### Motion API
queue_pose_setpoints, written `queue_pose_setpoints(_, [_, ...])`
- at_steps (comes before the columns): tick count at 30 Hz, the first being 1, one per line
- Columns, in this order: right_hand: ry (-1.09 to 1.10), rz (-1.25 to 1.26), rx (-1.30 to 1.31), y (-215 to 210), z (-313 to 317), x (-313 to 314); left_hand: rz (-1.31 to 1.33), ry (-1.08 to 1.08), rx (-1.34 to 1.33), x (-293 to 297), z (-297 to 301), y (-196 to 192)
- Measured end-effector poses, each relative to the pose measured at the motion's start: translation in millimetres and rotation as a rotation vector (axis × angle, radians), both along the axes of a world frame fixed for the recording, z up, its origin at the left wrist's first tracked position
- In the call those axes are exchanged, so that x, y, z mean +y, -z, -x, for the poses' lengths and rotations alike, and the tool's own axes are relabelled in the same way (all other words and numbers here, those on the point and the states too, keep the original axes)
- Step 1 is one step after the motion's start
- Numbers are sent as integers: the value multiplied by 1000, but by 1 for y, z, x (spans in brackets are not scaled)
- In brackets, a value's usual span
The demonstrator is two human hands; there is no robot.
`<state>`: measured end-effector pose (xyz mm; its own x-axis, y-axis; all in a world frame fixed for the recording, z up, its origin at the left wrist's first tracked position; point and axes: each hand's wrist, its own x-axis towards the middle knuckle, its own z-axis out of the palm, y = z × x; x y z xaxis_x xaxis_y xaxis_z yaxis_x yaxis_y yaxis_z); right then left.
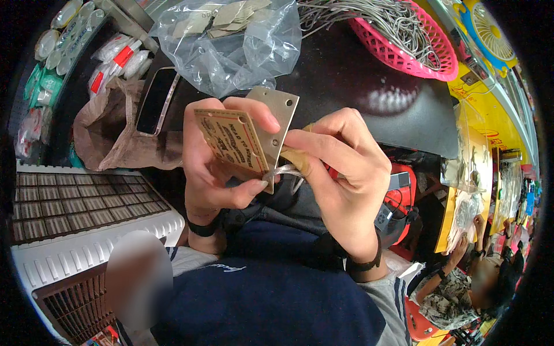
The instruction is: Attaching labels to shoe components using string.
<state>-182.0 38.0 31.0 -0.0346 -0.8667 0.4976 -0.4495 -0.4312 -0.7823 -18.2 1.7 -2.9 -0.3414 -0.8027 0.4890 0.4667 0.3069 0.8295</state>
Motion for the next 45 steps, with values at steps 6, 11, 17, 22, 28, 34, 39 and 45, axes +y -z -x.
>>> queue_pose_setpoints(6, [-49,-45,-140,1,0,-1,32,3,-4,-1,-1,0])
queue_pose_setpoints(11, [-134,-59,-216,3,-1,-3,41,7,-12,-1,-2,1])
queue_pose_setpoints(17, [-466,-423,-848,13,4,-4,75,19,-50,-1,-4,0])
queue_pose_setpoints(22, [-471,-394,-839,13,4,-4,66,23,-35,-1,-4,1])
queue_pose_setpoints(28, [-129,-204,-621,0,-7,4,60,-50,-68,-3,-3,2])
queue_pose_setpoints(34, [-153,-32,-141,-8,-3,2,188,44,13,-10,-5,7])
queue_pose_setpoints(39, [-139,25,27,-7,0,-1,208,-20,-78,-9,-4,5])
queue_pose_setpoints(45, [-134,-22,167,-12,9,1,236,4,-175,-6,-7,1])
